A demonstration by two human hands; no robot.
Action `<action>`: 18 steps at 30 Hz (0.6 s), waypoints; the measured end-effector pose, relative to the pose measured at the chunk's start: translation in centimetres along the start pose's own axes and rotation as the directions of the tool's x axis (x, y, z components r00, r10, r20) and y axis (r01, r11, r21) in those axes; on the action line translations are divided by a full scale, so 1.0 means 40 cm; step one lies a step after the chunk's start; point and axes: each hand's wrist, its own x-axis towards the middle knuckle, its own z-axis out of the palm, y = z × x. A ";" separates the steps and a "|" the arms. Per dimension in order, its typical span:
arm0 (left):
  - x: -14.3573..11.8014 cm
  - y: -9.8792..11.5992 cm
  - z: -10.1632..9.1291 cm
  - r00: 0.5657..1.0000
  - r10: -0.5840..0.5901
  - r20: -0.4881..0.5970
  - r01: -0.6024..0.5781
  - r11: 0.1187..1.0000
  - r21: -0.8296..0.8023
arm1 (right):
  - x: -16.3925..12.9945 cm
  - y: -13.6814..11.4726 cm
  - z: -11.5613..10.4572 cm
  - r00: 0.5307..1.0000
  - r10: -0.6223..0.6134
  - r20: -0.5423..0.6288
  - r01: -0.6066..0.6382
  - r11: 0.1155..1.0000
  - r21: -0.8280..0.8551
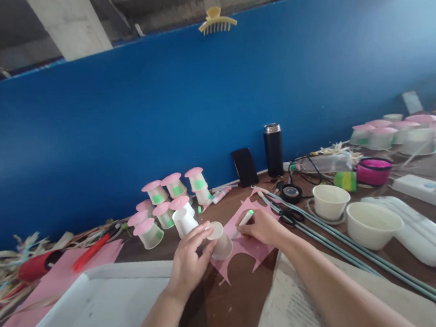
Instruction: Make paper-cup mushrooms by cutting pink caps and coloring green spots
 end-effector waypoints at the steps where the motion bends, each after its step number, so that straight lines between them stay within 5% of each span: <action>1: 0.000 0.000 0.000 1.000 0.000 0.000 0.000 1.000 -0.001 | -0.001 -0.001 0.001 1.000 -0.007 0.001 0.007 1.000 0.005; 18: 0.000 0.003 -0.002 1.000 -0.010 0.012 0.010 1.000 -0.020 | 0.008 0.017 0.019 1.000 0.002 -0.022 -0.002 0.999 0.032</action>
